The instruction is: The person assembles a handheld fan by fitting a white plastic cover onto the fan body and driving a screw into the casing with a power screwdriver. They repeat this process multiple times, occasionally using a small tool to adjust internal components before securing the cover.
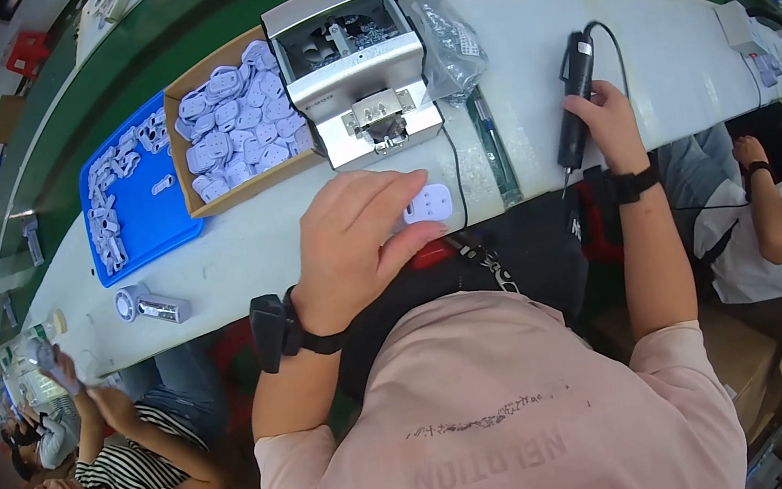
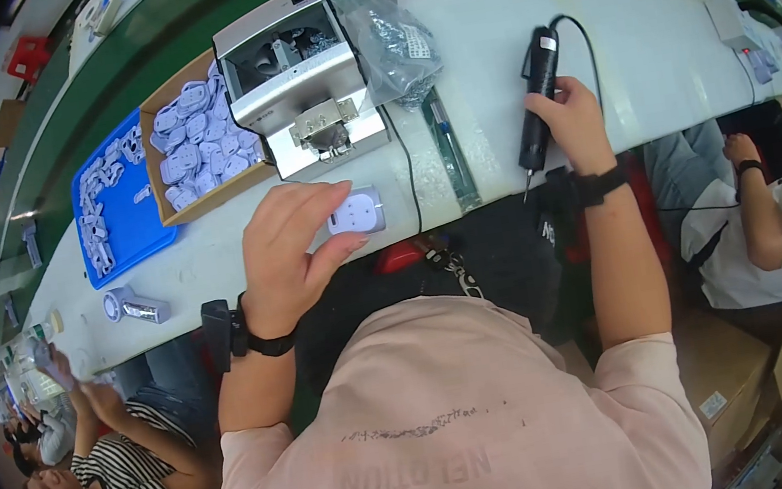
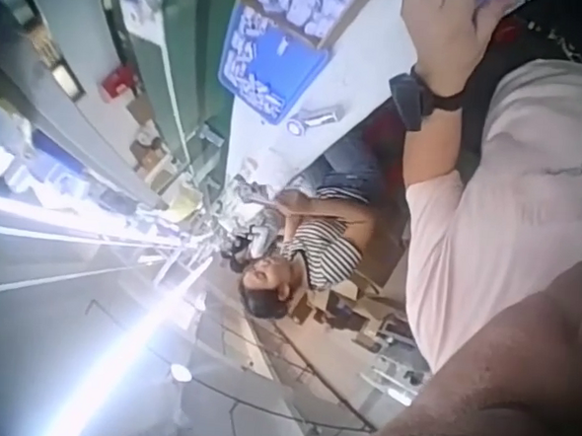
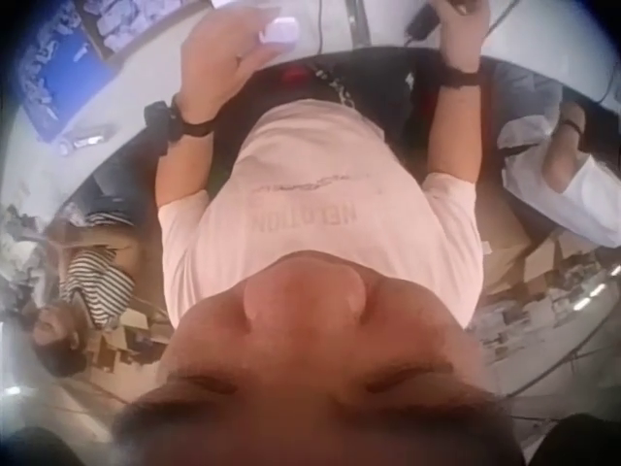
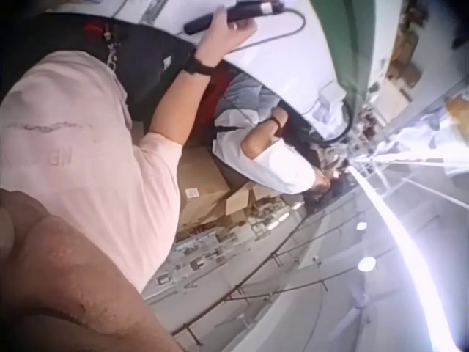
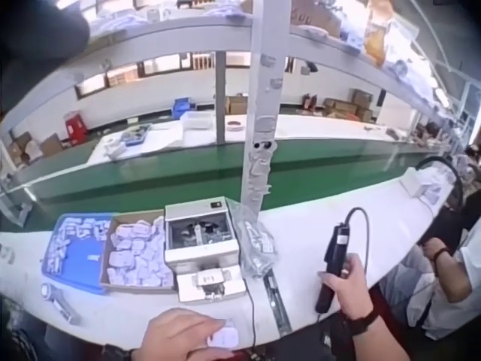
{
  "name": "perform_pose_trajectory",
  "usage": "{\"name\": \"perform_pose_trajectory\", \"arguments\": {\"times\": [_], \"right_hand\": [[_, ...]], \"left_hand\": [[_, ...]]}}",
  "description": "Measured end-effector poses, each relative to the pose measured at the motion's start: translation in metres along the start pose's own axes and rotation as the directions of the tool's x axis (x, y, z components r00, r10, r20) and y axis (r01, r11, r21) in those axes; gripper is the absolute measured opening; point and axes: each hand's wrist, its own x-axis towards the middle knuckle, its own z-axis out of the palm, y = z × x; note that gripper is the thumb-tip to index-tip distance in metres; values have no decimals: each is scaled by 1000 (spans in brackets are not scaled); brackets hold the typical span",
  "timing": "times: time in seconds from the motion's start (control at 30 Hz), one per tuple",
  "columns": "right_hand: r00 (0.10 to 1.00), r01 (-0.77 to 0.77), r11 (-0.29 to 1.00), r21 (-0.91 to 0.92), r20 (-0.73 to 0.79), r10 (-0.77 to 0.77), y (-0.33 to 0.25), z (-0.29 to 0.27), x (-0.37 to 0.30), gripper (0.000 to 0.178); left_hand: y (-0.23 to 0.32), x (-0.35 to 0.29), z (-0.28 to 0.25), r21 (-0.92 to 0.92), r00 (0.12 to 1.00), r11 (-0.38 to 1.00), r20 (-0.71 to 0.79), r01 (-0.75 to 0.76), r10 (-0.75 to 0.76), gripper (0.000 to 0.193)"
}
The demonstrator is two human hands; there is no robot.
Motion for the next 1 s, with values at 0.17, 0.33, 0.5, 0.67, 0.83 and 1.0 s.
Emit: {"name": "perform_pose_trajectory", "arguments": {"times": [0.17,0.33,0.5,0.67,0.83,1.0], "right_hand": [[961,271,858,437,-179,-212,-57,22,-67,57],[915,346,726,594,-44,-400,-80,49,-94,53],[899,263,788,557,155,-410,-69,74,-87,52],[744,246,680,691,315,-590,-69,66,-82,52],[678,319,822,471,493,-546,-101,59,-88,47],[578,346,404,847,146,-803,-160,77,-79,47]], "left_hand": [[-1,5,-2,-69,998,997,66,19,-15,42],[1,0,-3,-142,993,984,59,107,-99,42],[8,-14,-1,-273,963,924,34,266,-267,40],[13,-28,-6,-236,966,939,-9,250,-260,42],[11,-32,-8,-236,967,941,-28,241,-254,42],[7,-33,1,-314,963,929,-118,194,-241,40]]}}
